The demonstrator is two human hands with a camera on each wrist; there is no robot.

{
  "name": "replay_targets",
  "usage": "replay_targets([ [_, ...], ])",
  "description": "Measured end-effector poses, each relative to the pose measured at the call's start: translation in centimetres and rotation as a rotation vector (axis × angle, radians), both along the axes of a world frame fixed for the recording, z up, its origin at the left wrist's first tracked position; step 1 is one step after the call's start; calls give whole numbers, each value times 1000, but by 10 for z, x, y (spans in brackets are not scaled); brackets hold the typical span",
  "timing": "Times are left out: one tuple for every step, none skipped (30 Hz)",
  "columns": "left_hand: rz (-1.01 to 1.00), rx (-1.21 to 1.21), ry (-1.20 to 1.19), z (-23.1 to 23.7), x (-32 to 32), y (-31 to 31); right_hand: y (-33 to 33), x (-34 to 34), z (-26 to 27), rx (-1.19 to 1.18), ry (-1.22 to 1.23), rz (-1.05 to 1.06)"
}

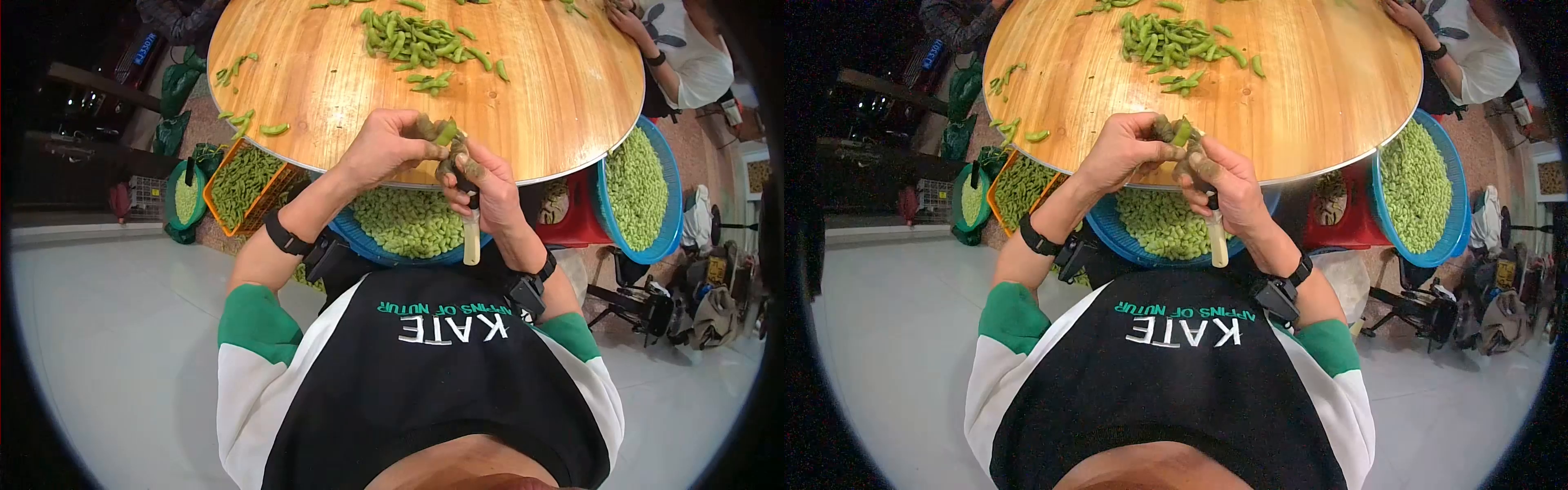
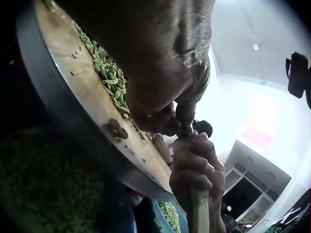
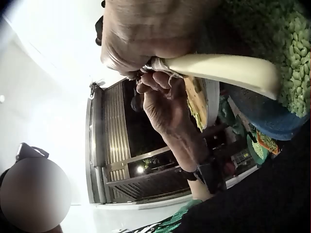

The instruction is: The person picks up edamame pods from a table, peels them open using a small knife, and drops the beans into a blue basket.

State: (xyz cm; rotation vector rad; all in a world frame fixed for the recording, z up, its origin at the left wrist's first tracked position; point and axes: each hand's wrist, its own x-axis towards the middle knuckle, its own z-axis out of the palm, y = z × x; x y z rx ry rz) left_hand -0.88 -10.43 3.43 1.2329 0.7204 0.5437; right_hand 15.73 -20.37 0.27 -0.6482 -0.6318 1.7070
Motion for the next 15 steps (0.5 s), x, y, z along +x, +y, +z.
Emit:
replay_targets([
  [-4, -22, -7, 4, 0, -1, 0, -1, 1, -2, -2, 1],
  [-7, -44, -14, 6, 0, -1, 0, -1, 2, 14, -23, 3],
  [-4, -45, -14, 5, -1, -1, 0, -1, 3, 30, -45, 6],
  [-17, -29, 12, 4, -2, 1, 1, -2, 3, 30, -45, 9],
  [-31, -15, 39, 2, -4, 2, 1, -1, 2, 37, -65, 12],
  [-32, -15, 39, -2, -5, 3, 1, 0, 1, 44, -85, 13],
  [-43, 4, 41, -6, -6, 4, 1, -1, 2, 43, -87, 11],
  [-52, 24, 43, -7, -6, 6, 0, -1, 4, 46, -89, 21],
  [-50, 24, 42, -7, -7, 6, 1, -2, 6, 49, -90, 32],
  [-60, 31, 28, -6, -9, 5, 0, -3, 8, 49, -90, 33],
  [-71, 36, 14, -7, -10, 4, 0, -3, 9, 60, -116, 19],
  [-70, 35, 13, -7, -10, 4, 0, -3, 10, 72, -143, 5],
  [-65, 46, 0, -8, -9, 3, 0, -3, 9, 71, -143, 5],
  [-61, 58, -12, -8, -9, 3, 1, -3, 7, 46, -112, 9],
  [-60, 60, -12, -9, -9, 4, 1, -2, 6, 21, -81, 13],
])
